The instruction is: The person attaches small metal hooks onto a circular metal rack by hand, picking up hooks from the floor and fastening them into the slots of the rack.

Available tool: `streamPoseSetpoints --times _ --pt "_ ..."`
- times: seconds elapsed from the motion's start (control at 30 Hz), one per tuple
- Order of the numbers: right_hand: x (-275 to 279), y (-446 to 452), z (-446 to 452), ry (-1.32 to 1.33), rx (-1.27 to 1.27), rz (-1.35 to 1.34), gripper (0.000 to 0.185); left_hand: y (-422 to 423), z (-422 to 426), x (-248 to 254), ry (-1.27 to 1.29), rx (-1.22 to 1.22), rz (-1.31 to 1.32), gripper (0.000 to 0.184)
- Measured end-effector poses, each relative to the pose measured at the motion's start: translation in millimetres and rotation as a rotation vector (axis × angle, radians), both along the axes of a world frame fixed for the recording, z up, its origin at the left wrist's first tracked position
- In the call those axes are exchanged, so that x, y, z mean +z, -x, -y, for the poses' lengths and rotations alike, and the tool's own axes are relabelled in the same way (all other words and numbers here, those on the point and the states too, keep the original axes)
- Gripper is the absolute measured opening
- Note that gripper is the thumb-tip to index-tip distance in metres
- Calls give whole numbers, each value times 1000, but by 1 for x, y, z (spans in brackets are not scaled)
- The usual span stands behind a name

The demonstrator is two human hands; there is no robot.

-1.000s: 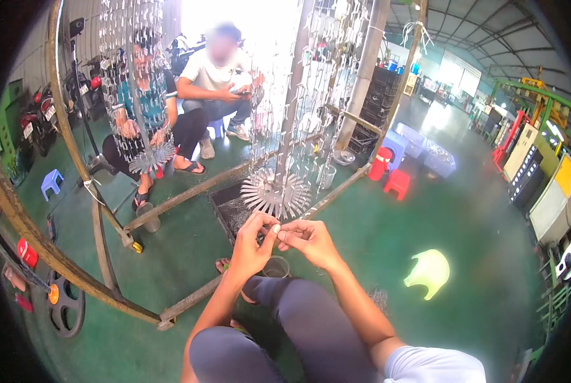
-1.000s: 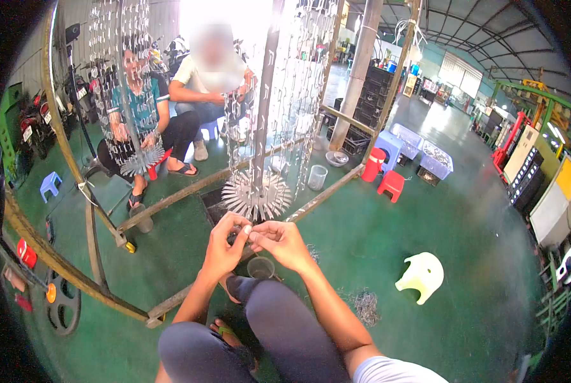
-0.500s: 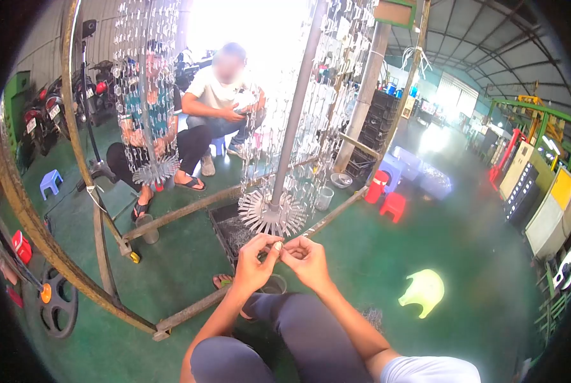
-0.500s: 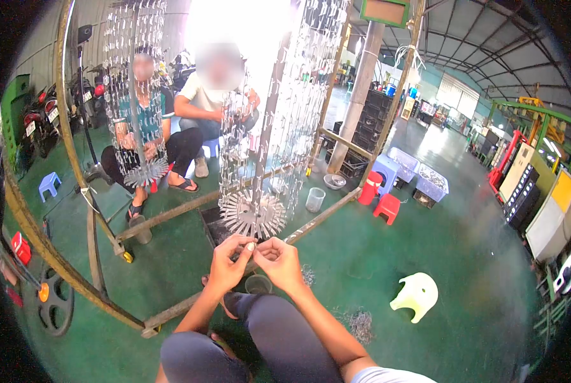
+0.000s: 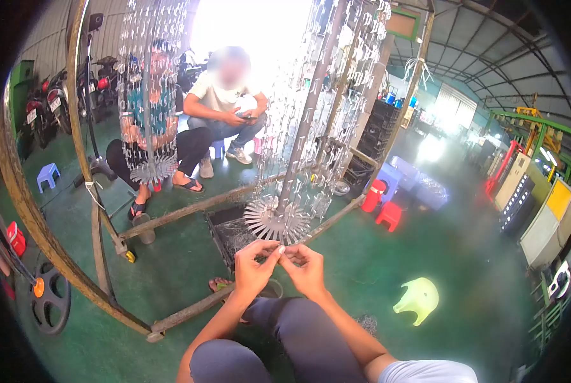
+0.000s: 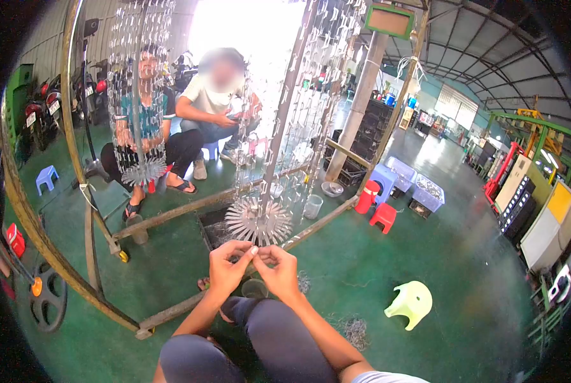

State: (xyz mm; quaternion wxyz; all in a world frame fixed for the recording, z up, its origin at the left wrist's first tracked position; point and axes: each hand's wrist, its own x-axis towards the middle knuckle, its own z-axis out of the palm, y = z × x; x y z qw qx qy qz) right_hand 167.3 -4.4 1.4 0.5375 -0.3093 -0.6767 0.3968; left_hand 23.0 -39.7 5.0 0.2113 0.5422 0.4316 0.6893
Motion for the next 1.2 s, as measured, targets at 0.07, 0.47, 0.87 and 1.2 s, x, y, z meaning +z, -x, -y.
streamPoseSetpoints --times 0.07,0.47,0.87,1.2 --pt "-9 2 -5 111 92 -144 16 2 1 1 -20 34 -28 16" --pt "-2 5 4 182 122 -246 13 7 -5 -6 -50 -41 -50 15" --pt "-5 7 3 -19 74 -231 11 5 -9 -15 56 -196 186 21" --pt "-8 8 0 -60 37 -186 11 6 -6 -12 86 -198 168 20"
